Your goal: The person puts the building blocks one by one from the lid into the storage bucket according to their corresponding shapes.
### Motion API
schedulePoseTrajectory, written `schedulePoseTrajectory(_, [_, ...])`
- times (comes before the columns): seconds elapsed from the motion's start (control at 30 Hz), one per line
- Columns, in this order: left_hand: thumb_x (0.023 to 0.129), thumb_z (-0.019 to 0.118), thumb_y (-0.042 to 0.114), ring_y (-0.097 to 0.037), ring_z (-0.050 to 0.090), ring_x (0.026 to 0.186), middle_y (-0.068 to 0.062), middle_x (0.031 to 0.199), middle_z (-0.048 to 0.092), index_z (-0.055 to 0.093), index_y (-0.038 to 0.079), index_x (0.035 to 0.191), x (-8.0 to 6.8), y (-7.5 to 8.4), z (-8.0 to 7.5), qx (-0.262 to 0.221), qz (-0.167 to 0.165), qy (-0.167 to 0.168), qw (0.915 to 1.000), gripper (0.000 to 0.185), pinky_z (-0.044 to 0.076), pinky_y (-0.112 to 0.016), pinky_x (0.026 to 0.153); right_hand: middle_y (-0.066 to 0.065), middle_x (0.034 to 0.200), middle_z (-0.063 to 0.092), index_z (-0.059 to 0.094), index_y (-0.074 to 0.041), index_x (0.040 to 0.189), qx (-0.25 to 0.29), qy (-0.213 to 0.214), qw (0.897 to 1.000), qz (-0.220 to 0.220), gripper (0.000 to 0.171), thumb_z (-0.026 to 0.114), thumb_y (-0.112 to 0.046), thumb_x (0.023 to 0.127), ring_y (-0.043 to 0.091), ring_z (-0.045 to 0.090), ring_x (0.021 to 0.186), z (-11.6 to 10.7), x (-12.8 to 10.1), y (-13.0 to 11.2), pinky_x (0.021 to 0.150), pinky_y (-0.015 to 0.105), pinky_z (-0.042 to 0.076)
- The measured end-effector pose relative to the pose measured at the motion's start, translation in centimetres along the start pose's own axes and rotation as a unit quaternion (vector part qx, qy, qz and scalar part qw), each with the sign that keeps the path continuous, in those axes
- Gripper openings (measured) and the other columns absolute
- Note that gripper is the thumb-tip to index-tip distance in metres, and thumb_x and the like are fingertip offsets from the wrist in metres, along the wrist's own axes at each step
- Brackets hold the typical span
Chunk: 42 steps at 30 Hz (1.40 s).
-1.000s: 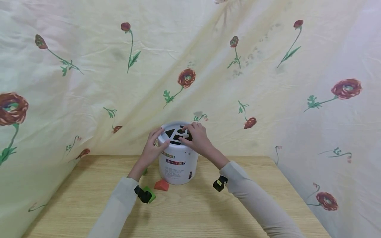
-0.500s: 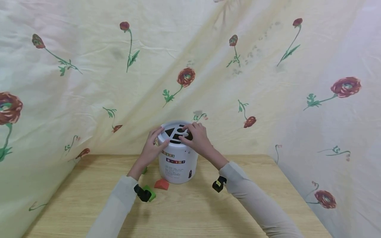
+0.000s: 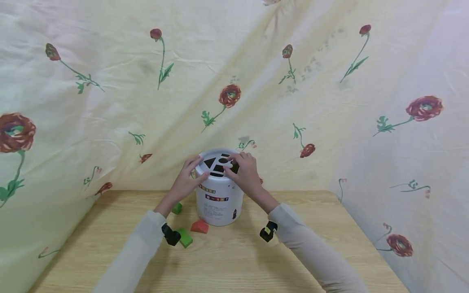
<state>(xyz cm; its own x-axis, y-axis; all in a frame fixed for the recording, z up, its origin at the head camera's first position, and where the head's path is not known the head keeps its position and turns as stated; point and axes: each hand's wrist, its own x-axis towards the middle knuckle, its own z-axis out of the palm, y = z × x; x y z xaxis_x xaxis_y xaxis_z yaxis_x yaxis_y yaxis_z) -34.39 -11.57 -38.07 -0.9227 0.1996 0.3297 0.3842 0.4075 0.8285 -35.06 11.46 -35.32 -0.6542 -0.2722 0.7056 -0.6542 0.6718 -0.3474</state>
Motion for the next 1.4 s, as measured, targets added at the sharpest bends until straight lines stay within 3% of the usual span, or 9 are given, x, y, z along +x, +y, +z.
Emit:
schedulePoseTrajectory(0.27, [0.099, 0.061, 0.044, -0.04, 0.026, 0.153, -0.011, 0.167, 0.022, 0.034, 0.016, 0.16, -0.1, 0.5, -0.8, 0.014, -0.003, -0.022, 0.9997, 0.073, 0.03, -0.066, 0.119, 0.015, 0.094, 0.065, 0.068, -0.005, 0.104, 0.022, 0.078, 0.995, -0.066, 0.024, 0.081, -0.008, 0.083, 0.028, 0.052, 0.088, 0.5, -1.5, -0.6, 0.088, 0.048, 0.042])
schedulePoseTrajectory(0.47, [0.1, 0.059, 0.047, -0.04, 0.019, 0.155, -0.008, 0.17, 0.015, 0.031, 0.018, 0.161, 0.0, 0.6, -1.1, 0.017, -0.016, -0.042, 0.9989, 0.074, 0.028, -0.068, 0.119, 0.009, 0.095, 0.065, 0.068, -0.006, 0.102, 0.012, 0.086, 0.989, -0.118, 0.027, 0.083, -0.01, 0.08, 0.027, 0.056, 0.095, 0.3, -3.6, -1.8, 0.089, 0.045, 0.045])
schedulePoseTrajectory(0.73, [0.099, 0.059, 0.05, -0.038, 0.018, 0.156, -0.005, 0.171, 0.015, 0.031, 0.021, 0.161, 0.0, 0.5, -1.3, 0.009, -0.014, -0.053, 0.9985, 0.074, 0.026, -0.069, 0.119, 0.004, 0.1, 0.069, 0.069, -0.009, 0.101, 0.035, 0.053, 0.986, -0.156, 0.026, 0.083, -0.013, 0.08, 0.022, 0.06, 0.102, 1.4, -6.8, -3.2, 0.095, 0.041, 0.048])
schedulePoseTrajectory(1.0, [0.099, 0.06, 0.051, -0.038, 0.019, 0.156, -0.008, 0.171, 0.016, 0.026, 0.021, 0.163, -0.2, 0.4, -1.3, 0.009, -0.017, -0.044, 0.9989, 0.078, 0.026, -0.068, 0.12, 0.0, 0.097, 0.066, 0.07, -0.014, 0.098, 0.02, 0.006, 0.981, -0.193, 0.025, 0.084, -0.018, 0.078, 0.017, 0.057, 0.097, 4.1, -9.4, -3.9, 0.087, 0.032, 0.05])
schedulePoseTrajectory(1.27, [0.097, 0.062, 0.053, -0.036, 0.021, 0.155, -0.006, 0.17, 0.018, 0.028, 0.024, 0.163, -0.1, 0.1, -1.0, -0.001, -0.025, -0.033, 0.9992, 0.08, 0.027, -0.067, 0.12, -0.002, 0.1, 0.067, 0.072, -0.013, 0.1, 0.032, -0.115, 0.985, -0.126, 0.023, 0.084, -0.022, 0.083, 0.015, 0.058, 0.099, 5.7, -10.9, -4.8, 0.092, 0.035, 0.048])
schedulePoseTrajectory(1.4, [0.097, 0.063, 0.05, -0.036, 0.023, 0.155, -0.007, 0.169, 0.02, 0.029, 0.022, 0.162, 0.0, 0.0, -1.0, 0.002, -0.022, -0.026, 0.9994, 0.079, 0.028, -0.066, 0.12, -0.001, 0.102, 0.07, 0.074, -0.013, 0.104, 0.017, -0.147, 0.984, -0.101, 0.028, 0.084, -0.028, 0.082, 0.017, 0.06, 0.104, 6.6, -11.2, -5.0, 0.095, 0.036, 0.049])
